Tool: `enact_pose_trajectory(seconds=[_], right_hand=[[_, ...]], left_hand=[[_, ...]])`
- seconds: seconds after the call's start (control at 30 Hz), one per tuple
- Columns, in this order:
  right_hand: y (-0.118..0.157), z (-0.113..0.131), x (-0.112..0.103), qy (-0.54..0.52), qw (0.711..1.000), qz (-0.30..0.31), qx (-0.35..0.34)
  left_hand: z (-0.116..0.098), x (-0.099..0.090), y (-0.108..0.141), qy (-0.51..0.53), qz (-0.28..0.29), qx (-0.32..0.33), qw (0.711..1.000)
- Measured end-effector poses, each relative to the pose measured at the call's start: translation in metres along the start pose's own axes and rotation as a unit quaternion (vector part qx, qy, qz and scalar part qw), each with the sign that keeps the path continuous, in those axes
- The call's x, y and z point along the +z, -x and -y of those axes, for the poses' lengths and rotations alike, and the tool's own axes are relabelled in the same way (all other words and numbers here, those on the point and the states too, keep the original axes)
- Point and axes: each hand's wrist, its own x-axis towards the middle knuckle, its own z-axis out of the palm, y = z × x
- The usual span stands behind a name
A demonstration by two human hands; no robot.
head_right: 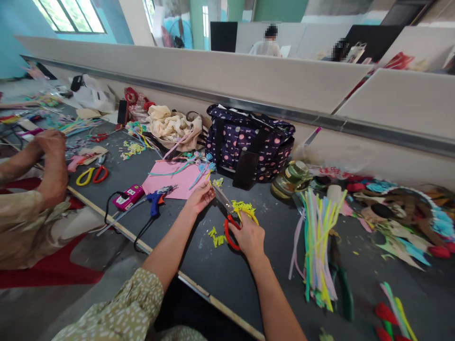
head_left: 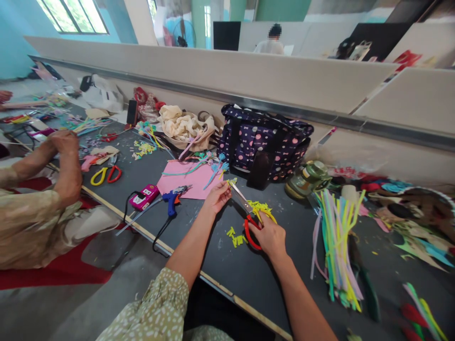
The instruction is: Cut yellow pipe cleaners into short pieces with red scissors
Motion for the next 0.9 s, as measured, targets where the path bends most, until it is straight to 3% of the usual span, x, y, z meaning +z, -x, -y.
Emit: enact_pose_trajectory(seconds=[0.37, 0.73, 0.9], right_hand=[[-0.0008, 0.0035, -0.005, 0.035, 0.999, 0.002, -0.007], [0.0007, -0.0023, 0.0013, 0.012, 0.999, -0.041, -0.018], [0.0005, 0.0001, -0.0008, 0.012, 0.999, -0.028, -0.032]], left_hand=[[-0.0029, 0.0053, 0.0019, -0.095, -0.029, 0.067, 0.993], [-0.0027, 0.0031, 0.0009, -0.092, -0.034, 0.055, 0.994], [0.0004, 0.0002, -0.0009, -0.087, -0.027, 0.052, 0.995]])
